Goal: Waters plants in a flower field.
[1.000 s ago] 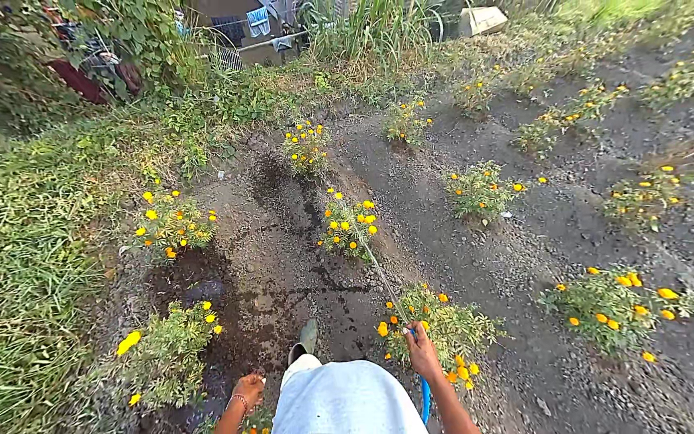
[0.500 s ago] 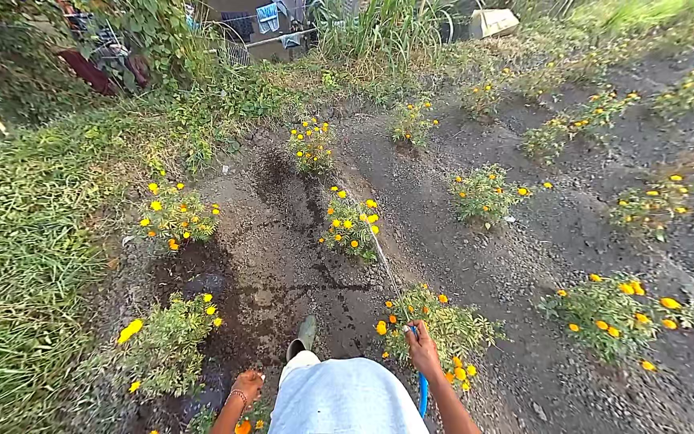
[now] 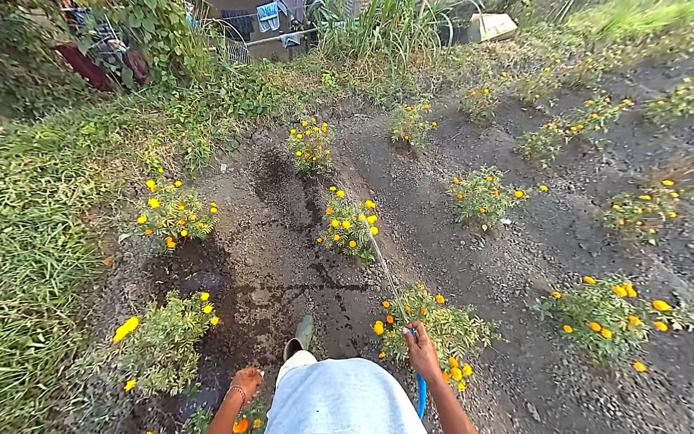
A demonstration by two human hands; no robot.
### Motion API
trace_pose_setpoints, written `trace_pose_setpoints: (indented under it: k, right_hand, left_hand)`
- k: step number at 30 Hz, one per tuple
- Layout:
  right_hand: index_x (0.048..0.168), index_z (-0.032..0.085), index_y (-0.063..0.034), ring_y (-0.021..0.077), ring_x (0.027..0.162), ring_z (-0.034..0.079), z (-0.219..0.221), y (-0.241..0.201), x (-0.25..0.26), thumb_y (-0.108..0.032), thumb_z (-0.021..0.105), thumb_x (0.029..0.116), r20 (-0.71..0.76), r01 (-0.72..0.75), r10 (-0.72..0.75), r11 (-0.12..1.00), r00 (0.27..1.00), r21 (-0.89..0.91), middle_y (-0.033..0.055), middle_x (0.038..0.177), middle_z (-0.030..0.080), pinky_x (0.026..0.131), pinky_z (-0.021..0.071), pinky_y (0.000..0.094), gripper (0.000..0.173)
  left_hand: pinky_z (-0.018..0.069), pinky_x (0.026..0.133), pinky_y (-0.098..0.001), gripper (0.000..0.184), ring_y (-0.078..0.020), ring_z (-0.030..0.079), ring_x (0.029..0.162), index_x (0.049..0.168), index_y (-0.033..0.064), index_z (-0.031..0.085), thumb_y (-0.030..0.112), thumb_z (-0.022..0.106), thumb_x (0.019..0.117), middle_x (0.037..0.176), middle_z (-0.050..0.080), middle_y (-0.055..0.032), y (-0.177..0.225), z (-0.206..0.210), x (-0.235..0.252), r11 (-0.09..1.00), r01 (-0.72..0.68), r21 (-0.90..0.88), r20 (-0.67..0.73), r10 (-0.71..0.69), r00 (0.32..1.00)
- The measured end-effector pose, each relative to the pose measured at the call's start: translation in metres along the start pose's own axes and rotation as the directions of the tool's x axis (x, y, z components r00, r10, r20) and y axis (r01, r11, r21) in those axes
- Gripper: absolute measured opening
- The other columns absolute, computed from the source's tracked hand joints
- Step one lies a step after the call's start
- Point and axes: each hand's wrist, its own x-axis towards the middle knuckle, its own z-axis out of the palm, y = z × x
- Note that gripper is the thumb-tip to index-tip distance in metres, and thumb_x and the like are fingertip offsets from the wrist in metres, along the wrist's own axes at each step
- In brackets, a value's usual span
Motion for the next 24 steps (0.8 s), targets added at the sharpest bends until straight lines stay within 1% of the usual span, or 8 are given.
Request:
trace_pose_setpoints:
  k: [4, 9, 13, 20, 24]
  right_hand:
    - [0.123, 0.059, -0.0011, 0.0259, 0.066, 0.059, 0.0007, -0.0011, -0.0015, -0.014, 0.055, 0.1060, 0.002, 0.003, -0.003, 1.000, 1.000, -0.030, 0.0153, 0.081, 0.062, 0.067, 0.0511, 0.0477, 0.022]
    - [0.124, 0.059, -0.0020, 0.0272, 0.066, 0.059, 0.0014, -0.0039, -0.0027, -0.015, 0.055, 0.1061, 0.011, 0.001, 0.000, 0.999, 1.000, -0.051, 0.0155, 0.079, 0.061, 0.067, 0.0511, 0.0495, 0.022]
    - [0.123, 0.059, -0.0018, 0.0254, 0.064, 0.058, 0.0029, -0.0026, -0.0025, -0.015, 0.055, 0.1062, 0.017, 0.008, -0.007, 0.999, 1.000, -0.043, 0.0141, 0.078, 0.060, 0.066, 0.0507, 0.0473, 0.022]
    - [0.123, 0.059, -0.0017, 0.0242, 0.063, 0.057, 0.0028, -0.0029, -0.0042, -0.015, 0.056, 0.1060, 0.014, 0.003, -0.003, 1.000, 1.000, -0.016, 0.0132, 0.077, 0.060, 0.065, 0.0504, 0.0463, 0.022]
    - [0.123, 0.059, -0.0015, 0.0232, 0.062, 0.056, 0.0027, -0.0019, -0.0054, -0.014, 0.055, 0.1060, 0.013, 0.005, -0.005, 1.000, 1.000, 0.003, 0.0126, 0.077, 0.059, 0.064, 0.0503, 0.0454, 0.022]
  left_hand:
    - [0.0544, 0.079, -0.0434, 0.030, -0.0273, 0.067, 0.091, 0.131, 0.0013, 0.061, 0.020, 0.054, 0.1085, 0.115, 0.067, -0.0207, 0.0000, 0.0002, -0.0015, 1.000, 0.011, -0.009, -0.001, -0.011, 1.000]
    - [0.0545, 0.077, -0.0428, 0.029, -0.0265, 0.066, 0.089, 0.130, 0.0018, 0.062, 0.020, 0.053, 0.1087, 0.114, 0.068, -0.0202, -0.0030, 0.0008, -0.0011, 1.000, 0.005, -0.004, 0.000, -0.005, 1.000]
    - [0.0538, 0.077, -0.0418, 0.029, -0.0260, 0.066, 0.089, 0.130, 0.0016, 0.061, 0.020, 0.054, 0.1086, 0.113, 0.068, -0.0199, -0.0038, 0.0019, -0.0016, 1.000, 0.008, -0.002, -0.001, -0.008, 1.000]
    - [0.0547, 0.080, -0.0456, 0.030, -0.0289, 0.067, 0.094, 0.131, 0.0020, 0.061, 0.020, 0.054, 0.1087, 0.116, 0.067, -0.0207, -0.0059, 0.0040, -0.0005, 1.000, 0.018, -0.013, -0.002, -0.018, 1.000]
    - [0.0553, 0.082, -0.0456, 0.030, -0.0293, 0.068, 0.095, 0.131, 0.0016, 0.062, 0.020, 0.053, 0.1085, 0.117, 0.068, -0.0212, -0.0068, 0.0039, -0.0016, 1.000, 0.002, -0.003, 0.002, -0.002, 1.000]
